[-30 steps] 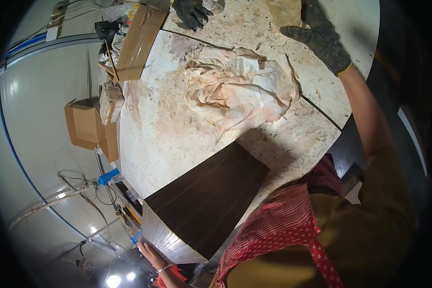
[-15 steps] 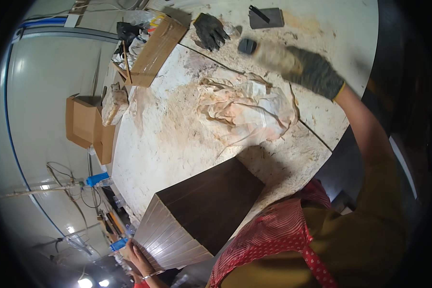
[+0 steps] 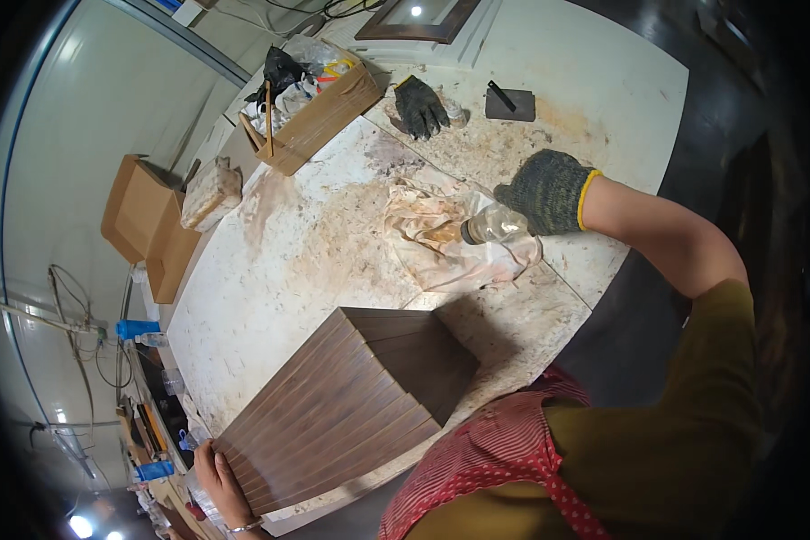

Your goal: The person applies liquid from a bottle onto a cloth and wipes down wooden boards with the cloth.

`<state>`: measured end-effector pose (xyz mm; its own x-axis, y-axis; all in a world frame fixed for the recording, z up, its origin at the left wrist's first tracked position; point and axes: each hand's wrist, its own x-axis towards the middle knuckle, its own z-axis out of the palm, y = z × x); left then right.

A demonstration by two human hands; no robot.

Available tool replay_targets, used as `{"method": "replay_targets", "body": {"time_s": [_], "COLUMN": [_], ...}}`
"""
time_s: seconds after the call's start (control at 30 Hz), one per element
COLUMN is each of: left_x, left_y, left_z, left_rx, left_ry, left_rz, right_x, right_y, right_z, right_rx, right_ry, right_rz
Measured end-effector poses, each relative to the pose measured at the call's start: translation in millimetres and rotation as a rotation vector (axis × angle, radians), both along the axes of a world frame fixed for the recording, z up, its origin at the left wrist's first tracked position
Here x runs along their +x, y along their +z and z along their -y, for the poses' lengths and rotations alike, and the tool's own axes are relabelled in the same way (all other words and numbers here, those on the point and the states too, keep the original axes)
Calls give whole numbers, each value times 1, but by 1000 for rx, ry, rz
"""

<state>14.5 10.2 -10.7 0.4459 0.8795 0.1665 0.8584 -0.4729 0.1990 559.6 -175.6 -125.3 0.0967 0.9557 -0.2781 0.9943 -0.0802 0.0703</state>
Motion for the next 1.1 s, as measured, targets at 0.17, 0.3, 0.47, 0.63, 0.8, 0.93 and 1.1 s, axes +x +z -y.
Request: {"method": "replay_targets", "body": {"time_s": [0.17, 0.3, 0.47, 0.63, 0.8, 0.93, 1.1], "left_x": [-4, 0, -3, -4, -2, -11, 17], "left_y": [0, -1, -1, -2, 2, -2, 10], "left_z": [-3, -2, -2, -4, 1, -4, 16], "left_rx": [-23, 5, -3, -20, 13, -22, -144], "left_ry": [-18, 0, -13, -8, -44, 7, -37], "left_rz": [31, 16, 36, 25, 5, 54, -49], "right_x": [-7, -14, -13, -3, 2, 7, 7], "right_y": [17, 26, 18, 18, 3, -4, -7], "right_z": [-18, -19, -23, -8, 9, 21, 23], "right_rx": [-26, -125, -132, -202, -165, -154, -146], "right_ry": [-53, -116, -37, -149, -128, -137, -124], "right_rz": [-17, -24, 9, -34, -99, -65, -61]}}
